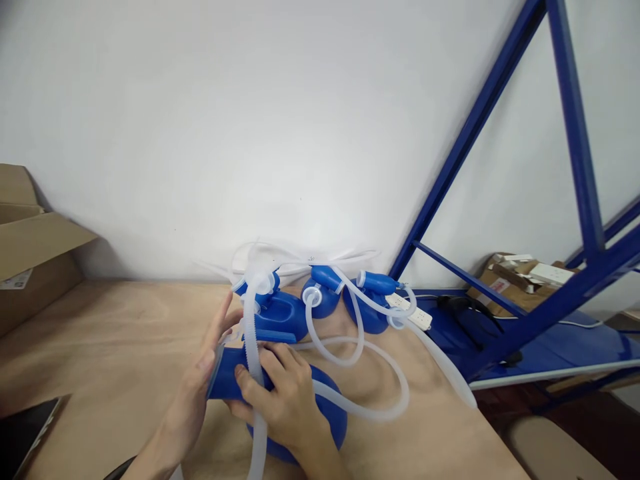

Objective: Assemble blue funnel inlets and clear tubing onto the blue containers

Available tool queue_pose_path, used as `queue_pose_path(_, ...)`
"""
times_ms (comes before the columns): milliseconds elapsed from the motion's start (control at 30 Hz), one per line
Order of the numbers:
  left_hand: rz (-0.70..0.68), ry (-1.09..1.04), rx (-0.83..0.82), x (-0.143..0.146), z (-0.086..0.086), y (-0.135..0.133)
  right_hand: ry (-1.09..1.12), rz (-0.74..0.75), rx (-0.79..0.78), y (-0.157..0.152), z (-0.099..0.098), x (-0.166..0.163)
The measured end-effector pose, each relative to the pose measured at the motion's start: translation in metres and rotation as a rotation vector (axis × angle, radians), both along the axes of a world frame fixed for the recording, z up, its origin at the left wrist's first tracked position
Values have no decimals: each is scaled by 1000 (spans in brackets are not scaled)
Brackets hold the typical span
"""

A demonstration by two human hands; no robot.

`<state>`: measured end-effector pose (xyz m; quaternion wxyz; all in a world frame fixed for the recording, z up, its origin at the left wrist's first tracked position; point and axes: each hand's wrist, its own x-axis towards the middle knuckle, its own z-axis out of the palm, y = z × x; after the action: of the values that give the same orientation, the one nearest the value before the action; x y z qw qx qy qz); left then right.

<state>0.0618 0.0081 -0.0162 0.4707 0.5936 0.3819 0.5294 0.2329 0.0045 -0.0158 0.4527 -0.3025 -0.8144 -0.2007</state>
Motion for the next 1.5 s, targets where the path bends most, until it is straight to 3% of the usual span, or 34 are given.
queue_pose_path(200, 34, 158, 262, 4, -4, 6, -34, -53, 3, 1, -4, 2)
queue_pose_path(300, 37, 180, 296, 7, -9, 7, -46, -43, 4, 4, -7, 1)
queue_pose_path(433, -83, -78, 203, 6, -8, 12, -21, 27, -34, 6, -4, 7)
queue_pose_path(533, -256, -281, 63, -3, 3, 17, 29, 52, -81, 5, 4, 18)
queue_pose_path(633, -363, -308, -137, -12, 14, 19, 95, 81, -151, 1, 12, 26)
queue_pose_path(767, -156, -171, -352, -7, 15, 16, 54, 95, -177, -5, 16, 21)
queue_pose_path(933, 59, -103, -281, 4, 16, 3, 102, 29, -177, -17, 12, 6)
queue_pose_path(1133, -106, -165, -176, 5, 34, -4, 114, -6, -173, -29, 20, 0)
queue_pose_path(1367, -247, -319, -232, 5, 16, 1, 61, -13, -185, -27, 26, 3)
queue_pose_path(1433, -222, -225, -229, 0, 15, 9, 93, -7, -212, -20, 21, 1)
queue_pose_path(1500, -107, -78, -163, -6, 17, 18, 174, 21, -264, -12, 15, 2)
